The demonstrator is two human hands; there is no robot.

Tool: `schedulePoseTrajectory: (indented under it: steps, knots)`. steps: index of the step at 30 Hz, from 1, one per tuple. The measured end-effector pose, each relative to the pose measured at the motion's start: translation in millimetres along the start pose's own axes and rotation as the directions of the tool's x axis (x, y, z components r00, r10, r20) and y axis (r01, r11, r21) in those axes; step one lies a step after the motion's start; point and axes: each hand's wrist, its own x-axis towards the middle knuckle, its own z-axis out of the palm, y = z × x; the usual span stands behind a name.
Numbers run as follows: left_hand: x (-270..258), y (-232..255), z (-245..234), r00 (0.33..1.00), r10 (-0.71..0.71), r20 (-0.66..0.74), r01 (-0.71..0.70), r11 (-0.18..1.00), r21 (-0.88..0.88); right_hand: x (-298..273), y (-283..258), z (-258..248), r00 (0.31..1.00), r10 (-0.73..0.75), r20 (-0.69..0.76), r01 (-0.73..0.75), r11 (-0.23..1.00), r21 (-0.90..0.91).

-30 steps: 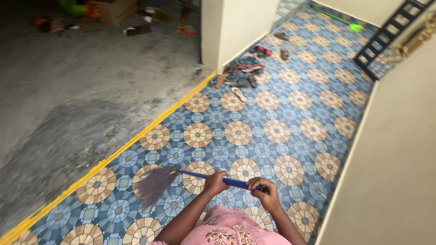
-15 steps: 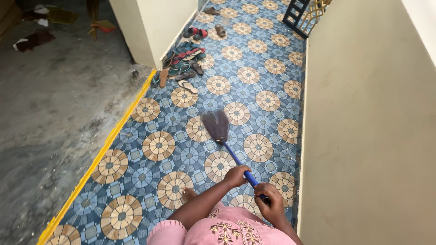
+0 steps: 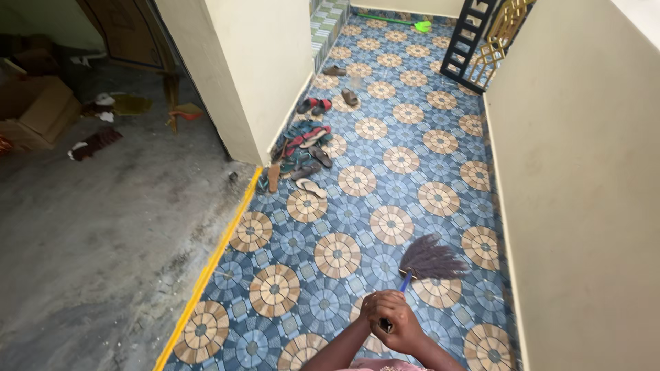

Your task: The person sweeps a tiled floor using a broom with a blue handle. The camera, mounted on the person, moves rapidly back and forth, following the sweeping motion along a hallway with a patterned blue and beige floor.

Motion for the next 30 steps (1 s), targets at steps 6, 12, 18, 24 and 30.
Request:
schedulePoseTrajectory:
  steps: [6, 12, 18, 24, 30]
  knots:
    - [-6, 8, -62, 0.988, -0.038, -0.153, 0.044, 0.999, 0.032, 60, 17, 32, 0.996, 0.002, 0.091, -0.007, 0.998, 0.056]
    - [-20, 15, -110, 0.93, -0.002, -0.366, 0.129, 0.938, 0.323, 96, 22, 50, 0.98, -0.169, 0.101, 0.147, 0.969, 0.197]
    - [-73, 25, -158, 0.73, 0.021, -0.684, 0.455, 0.731, 0.508, 132, 26, 78, 0.921, -0.347, 0.18, 0.238, 0.864, 0.443]
    - [-136, 51, -160, 0.556, 0.17, -0.813, 0.562, 0.644, 0.519, 156, 21, 98, 0.776, -0.564, 0.284, 0.314, 0.735, 0.601]
    - [-179, 82, -111, 0.343, 0.316, -0.884, 0.777, 0.434, 0.457, 152, 17, 107, 0.567, -0.704, 0.427, 0.279, 0.653, 0.704]
